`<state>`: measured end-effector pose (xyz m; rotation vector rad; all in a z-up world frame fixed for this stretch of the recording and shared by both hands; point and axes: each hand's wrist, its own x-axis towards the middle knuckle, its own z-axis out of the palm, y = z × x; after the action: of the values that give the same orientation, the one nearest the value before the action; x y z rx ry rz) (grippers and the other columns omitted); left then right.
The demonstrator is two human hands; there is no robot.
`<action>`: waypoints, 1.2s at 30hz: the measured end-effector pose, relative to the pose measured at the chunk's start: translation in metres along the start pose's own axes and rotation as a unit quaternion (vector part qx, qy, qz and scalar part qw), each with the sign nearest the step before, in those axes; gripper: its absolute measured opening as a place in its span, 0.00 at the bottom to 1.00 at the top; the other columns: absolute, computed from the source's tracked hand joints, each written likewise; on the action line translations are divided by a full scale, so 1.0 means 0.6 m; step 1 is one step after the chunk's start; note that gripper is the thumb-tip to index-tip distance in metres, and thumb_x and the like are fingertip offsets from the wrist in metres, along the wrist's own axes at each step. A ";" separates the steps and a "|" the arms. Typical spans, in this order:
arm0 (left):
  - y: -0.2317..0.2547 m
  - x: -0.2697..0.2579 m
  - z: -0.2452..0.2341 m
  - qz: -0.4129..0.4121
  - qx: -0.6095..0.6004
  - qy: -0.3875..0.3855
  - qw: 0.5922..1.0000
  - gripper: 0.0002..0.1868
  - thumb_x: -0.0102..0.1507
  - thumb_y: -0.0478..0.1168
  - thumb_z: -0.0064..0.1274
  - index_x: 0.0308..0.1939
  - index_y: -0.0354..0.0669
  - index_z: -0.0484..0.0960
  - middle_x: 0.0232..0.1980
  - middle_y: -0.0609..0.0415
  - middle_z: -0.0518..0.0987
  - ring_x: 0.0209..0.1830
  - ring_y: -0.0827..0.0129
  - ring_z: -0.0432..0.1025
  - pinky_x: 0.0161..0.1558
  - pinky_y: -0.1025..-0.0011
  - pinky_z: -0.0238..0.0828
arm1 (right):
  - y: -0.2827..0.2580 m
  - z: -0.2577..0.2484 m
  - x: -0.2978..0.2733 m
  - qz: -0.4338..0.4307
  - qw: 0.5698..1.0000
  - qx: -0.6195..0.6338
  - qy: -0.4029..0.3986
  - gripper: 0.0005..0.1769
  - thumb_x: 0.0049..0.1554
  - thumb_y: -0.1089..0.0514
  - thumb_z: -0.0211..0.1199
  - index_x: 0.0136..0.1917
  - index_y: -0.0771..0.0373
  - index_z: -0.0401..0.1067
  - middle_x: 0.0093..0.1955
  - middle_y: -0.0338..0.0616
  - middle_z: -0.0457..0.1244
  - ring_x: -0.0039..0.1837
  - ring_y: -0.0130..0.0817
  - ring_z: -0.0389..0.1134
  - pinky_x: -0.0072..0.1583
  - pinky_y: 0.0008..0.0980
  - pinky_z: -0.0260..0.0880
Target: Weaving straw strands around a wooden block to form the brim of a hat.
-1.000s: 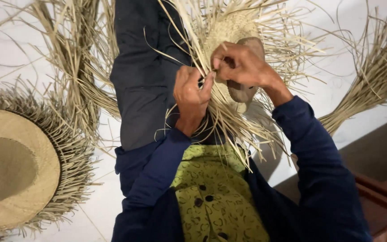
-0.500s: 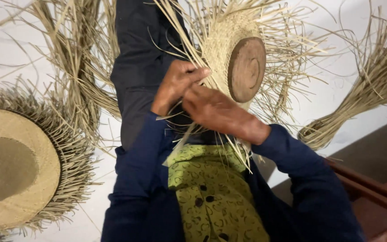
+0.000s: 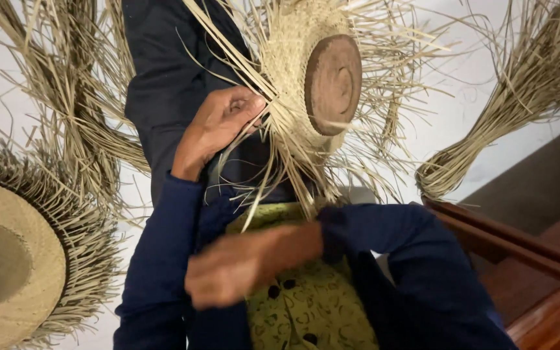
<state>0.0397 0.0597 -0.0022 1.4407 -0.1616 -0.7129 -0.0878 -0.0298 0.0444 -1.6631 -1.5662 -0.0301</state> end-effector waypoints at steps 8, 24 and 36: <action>0.000 -0.003 0.017 0.036 0.047 0.093 0.994 0.04 0.56 0.30 0.55 0.34 0.32 0.79 0.26 0.56 0.76 0.22 0.79 0.69 0.28 0.83 0.67 | -0.049 -0.148 0.013 0.060 0.979 0.084 -0.175 0.31 0.56 0.66 0.55 0.71 0.68 0.49 0.47 0.46 0.55 0.45 0.36 0.60 0.45 0.32 0.67; -0.031 -0.003 0.079 0.063 0.000 0.244 0.968 0.05 0.56 0.32 0.52 0.32 0.32 0.81 0.28 0.61 0.74 0.26 0.81 0.61 0.32 0.83 0.60 | 0.144 -0.213 -0.208 0.403 0.782 -0.466 -0.095 0.11 0.59 0.54 0.57 0.50 0.62 0.64 0.35 0.38 0.57 0.22 0.22 0.46 0.22 0.18 0.45; -0.015 -0.005 0.099 0.115 0.174 0.339 0.918 0.04 0.54 0.37 0.49 0.27 0.45 0.80 0.29 0.45 0.72 0.37 0.51 0.72 0.42 0.61 0.68 | 0.222 -0.179 -0.166 0.214 0.939 -0.270 0.001 0.06 0.59 0.57 0.51 0.40 0.58 0.63 0.38 0.44 0.55 0.46 0.45 0.58 0.48 0.35 0.59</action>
<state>0.0040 0.0111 -0.0003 1.8928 0.0886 0.0419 0.0556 -0.1554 -0.0097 -2.4051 -1.2214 -0.2536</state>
